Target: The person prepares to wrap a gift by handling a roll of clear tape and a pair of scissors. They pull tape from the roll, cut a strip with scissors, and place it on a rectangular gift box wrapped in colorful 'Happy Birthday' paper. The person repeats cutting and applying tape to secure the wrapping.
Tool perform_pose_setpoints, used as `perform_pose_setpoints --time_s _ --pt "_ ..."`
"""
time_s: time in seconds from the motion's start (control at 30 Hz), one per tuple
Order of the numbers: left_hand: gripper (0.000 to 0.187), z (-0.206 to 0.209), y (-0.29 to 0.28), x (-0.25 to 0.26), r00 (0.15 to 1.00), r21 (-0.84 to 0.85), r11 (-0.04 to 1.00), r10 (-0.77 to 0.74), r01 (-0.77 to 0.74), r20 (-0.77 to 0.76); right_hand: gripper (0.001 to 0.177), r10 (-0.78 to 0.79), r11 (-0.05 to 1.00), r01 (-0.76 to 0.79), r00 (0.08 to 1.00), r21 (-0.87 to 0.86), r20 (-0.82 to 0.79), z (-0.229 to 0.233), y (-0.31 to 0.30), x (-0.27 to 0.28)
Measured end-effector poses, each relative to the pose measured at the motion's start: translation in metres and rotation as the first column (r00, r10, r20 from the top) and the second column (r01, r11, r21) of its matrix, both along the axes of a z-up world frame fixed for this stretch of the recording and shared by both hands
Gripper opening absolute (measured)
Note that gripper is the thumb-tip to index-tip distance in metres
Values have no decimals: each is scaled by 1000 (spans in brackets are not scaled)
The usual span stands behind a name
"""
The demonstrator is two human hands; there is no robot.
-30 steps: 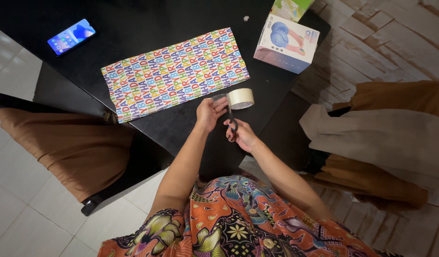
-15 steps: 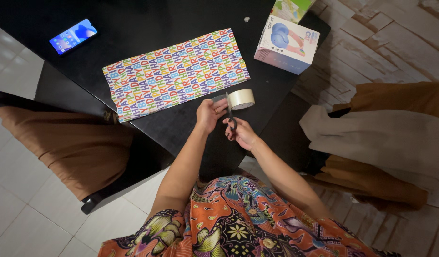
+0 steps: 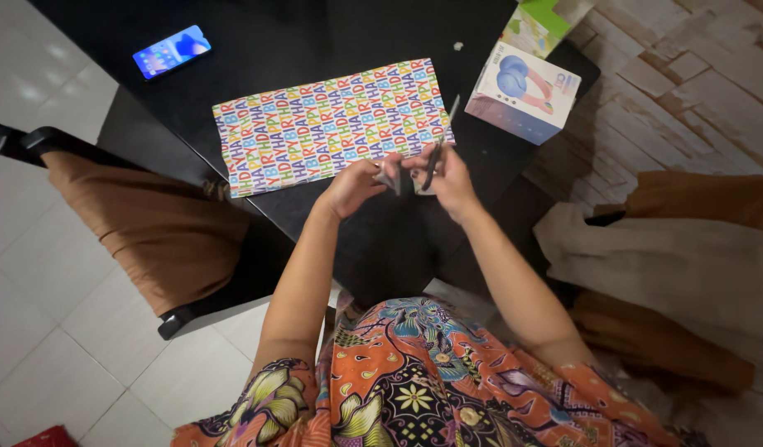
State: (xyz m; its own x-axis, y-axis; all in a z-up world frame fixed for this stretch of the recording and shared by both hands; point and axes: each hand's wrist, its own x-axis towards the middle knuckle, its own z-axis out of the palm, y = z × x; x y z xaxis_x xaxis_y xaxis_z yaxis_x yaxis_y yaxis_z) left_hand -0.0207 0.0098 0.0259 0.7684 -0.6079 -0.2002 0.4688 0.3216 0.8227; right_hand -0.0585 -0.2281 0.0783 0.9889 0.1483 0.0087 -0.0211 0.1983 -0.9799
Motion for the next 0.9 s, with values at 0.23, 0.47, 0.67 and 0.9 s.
perform_pose_setpoints --time_s 0.23,0.47,0.67,0.9 --pt "37 23 -5 0 995 88 996 6 2 -95 39 229 973 -229 971 11 -61 26 -5 27" --pt "34 47 -6 -1 994 253 962 110 -100 -26 33 205 947 -214 977 -239 -64 16 -7 33" --pt "28 66 7 4 985 218 962 170 -165 -2 31 246 931 -268 962 -246 -116 16 -11 28" --pt "28 67 17 18 992 101 988 -111 116 -60 29 363 919 -385 911 -83 -197 37 -23 19"
